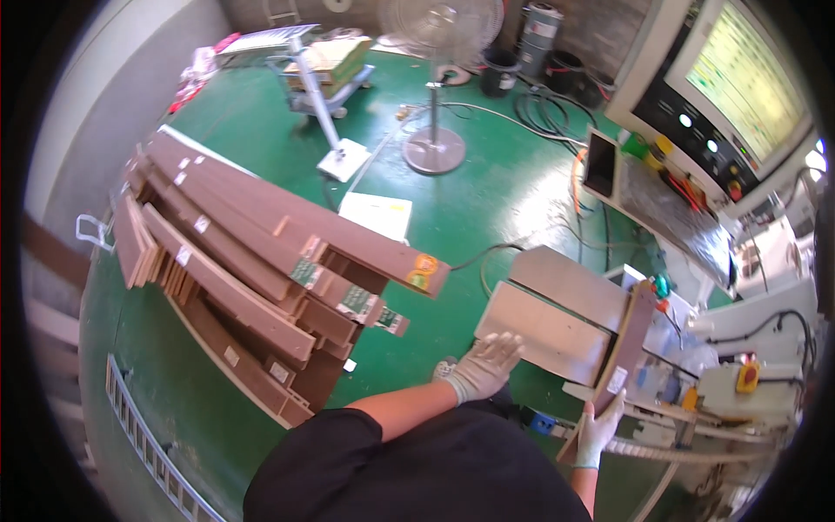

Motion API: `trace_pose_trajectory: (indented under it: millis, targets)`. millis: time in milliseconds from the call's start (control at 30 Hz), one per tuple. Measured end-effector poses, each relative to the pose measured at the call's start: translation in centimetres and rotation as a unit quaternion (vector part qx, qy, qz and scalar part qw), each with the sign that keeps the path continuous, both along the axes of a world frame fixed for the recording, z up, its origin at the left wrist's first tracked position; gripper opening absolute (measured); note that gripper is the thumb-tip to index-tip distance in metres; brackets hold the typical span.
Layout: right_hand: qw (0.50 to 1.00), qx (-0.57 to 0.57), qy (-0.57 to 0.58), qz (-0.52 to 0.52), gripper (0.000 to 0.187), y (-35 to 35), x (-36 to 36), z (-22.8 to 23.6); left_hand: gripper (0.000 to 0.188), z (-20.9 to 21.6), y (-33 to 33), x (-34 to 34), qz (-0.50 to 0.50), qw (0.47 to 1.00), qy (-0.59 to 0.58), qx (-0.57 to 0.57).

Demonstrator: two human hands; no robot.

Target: The person takes wood panels one at a time from a stack and feeds them into a processing machine while wearing gloves.

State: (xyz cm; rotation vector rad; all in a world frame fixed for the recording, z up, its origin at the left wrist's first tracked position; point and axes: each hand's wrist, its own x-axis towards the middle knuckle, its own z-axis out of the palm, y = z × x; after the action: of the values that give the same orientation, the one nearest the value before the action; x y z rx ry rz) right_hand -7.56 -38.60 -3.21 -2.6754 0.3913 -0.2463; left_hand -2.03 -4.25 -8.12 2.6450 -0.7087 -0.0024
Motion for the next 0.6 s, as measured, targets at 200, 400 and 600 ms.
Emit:
trace_pose_trajectory:
  millis: [200,400,600]
  targets:
    - [1.0,-0.015,0.011,-0.022,0.095,0.7,0.9,0.7,0.072,-1.1,-0.2,0.3,0.0,1.0,-0.022,0.001]
    - [0.999,-0.041,0.028,-0.017,0.099,0.5,0.9,1.3,0.066,-0.2,-0.8,0.9,0.016,0.998,-0.064,-0.011]
    - [0.999,-0.006,0.05,-0.016,0.105,0.0,0.2,1.3,0.063,0.5,-1.5,0.9,0.032,0.994,-0.106,-0.009]
